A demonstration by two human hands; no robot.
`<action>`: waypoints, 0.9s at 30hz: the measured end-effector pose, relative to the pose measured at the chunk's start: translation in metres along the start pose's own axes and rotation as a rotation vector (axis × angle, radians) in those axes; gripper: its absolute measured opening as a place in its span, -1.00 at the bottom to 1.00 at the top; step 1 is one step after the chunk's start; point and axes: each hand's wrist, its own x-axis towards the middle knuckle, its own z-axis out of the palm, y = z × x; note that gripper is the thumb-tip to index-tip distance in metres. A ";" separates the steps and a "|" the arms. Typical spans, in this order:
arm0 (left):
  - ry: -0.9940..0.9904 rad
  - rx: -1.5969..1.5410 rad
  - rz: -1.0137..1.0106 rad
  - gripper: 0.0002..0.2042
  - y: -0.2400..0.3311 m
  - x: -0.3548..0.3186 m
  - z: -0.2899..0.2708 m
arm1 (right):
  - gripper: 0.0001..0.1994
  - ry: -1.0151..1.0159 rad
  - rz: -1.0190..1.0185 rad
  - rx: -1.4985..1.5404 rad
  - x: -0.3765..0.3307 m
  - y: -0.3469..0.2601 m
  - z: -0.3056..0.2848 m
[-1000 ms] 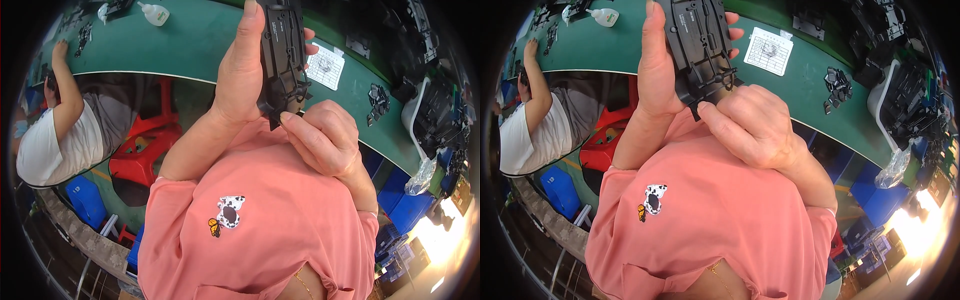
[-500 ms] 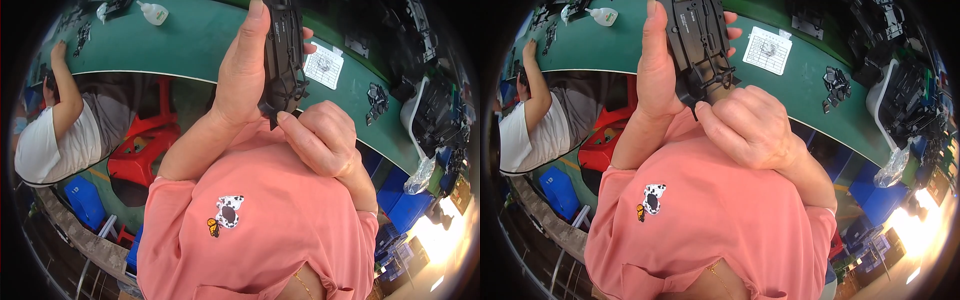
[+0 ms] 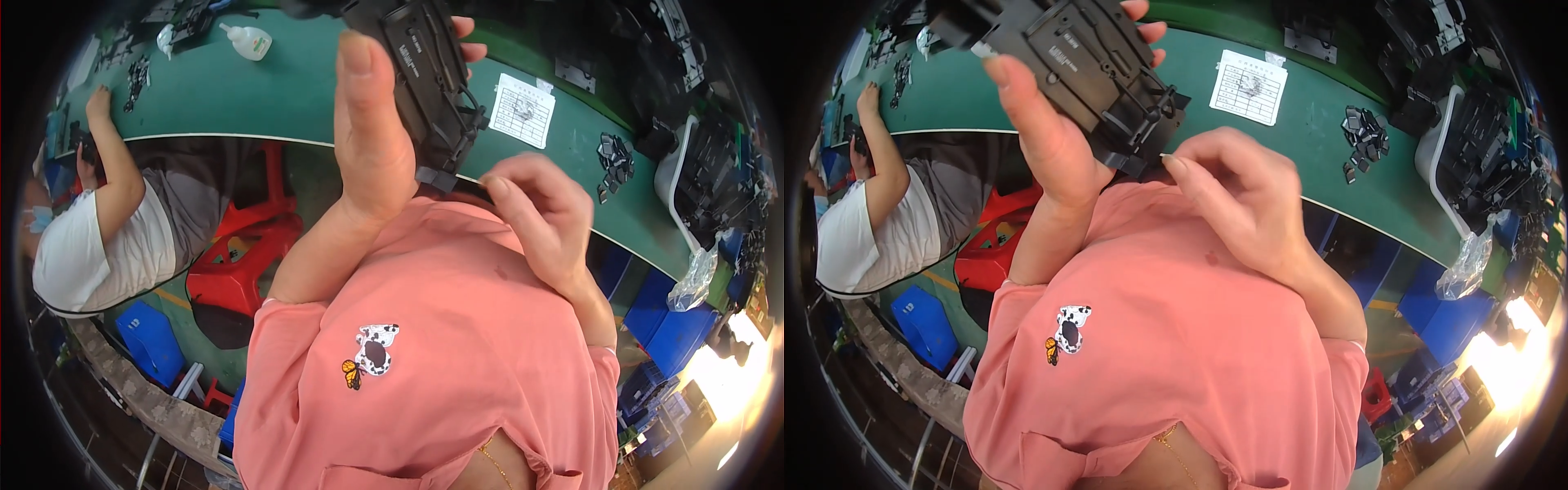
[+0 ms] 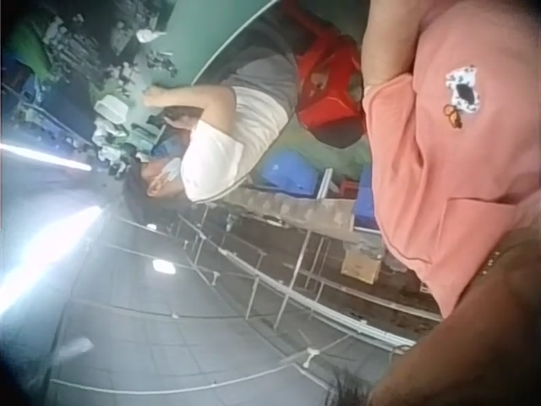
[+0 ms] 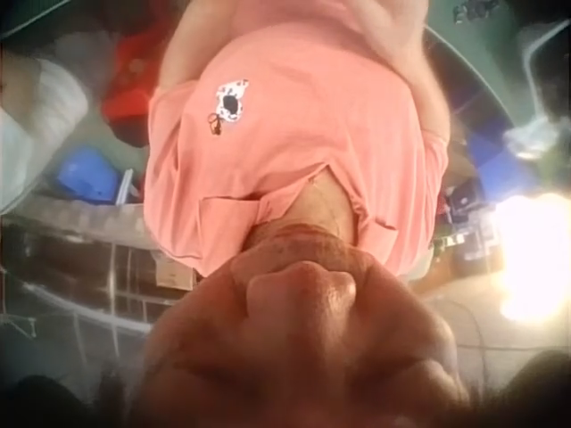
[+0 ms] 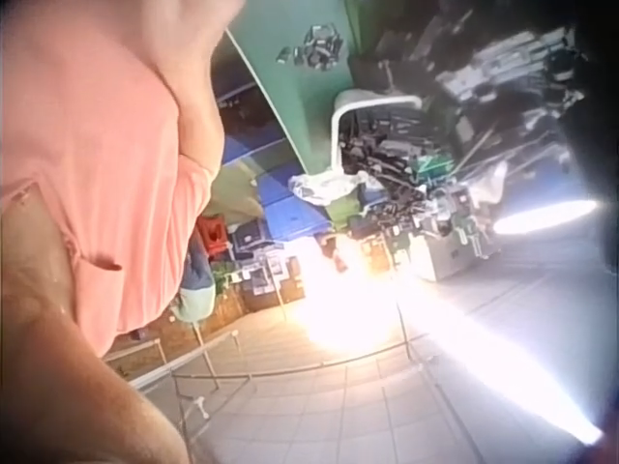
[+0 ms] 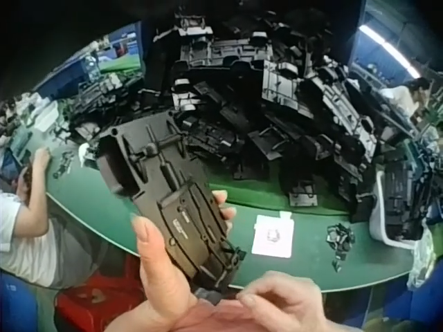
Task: The person assembles toy car chassis by picking up plastic chassis bases, dipping small plastic components onto an adhesive pad, attaching the components to the chassis bases by hand, and placing the finished parts aside.
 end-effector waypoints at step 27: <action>-0.006 0.176 0.003 -0.05 -0.006 -0.001 0.011 | -0.84 -0.247 0.470 0.446 0.017 0.010 0.002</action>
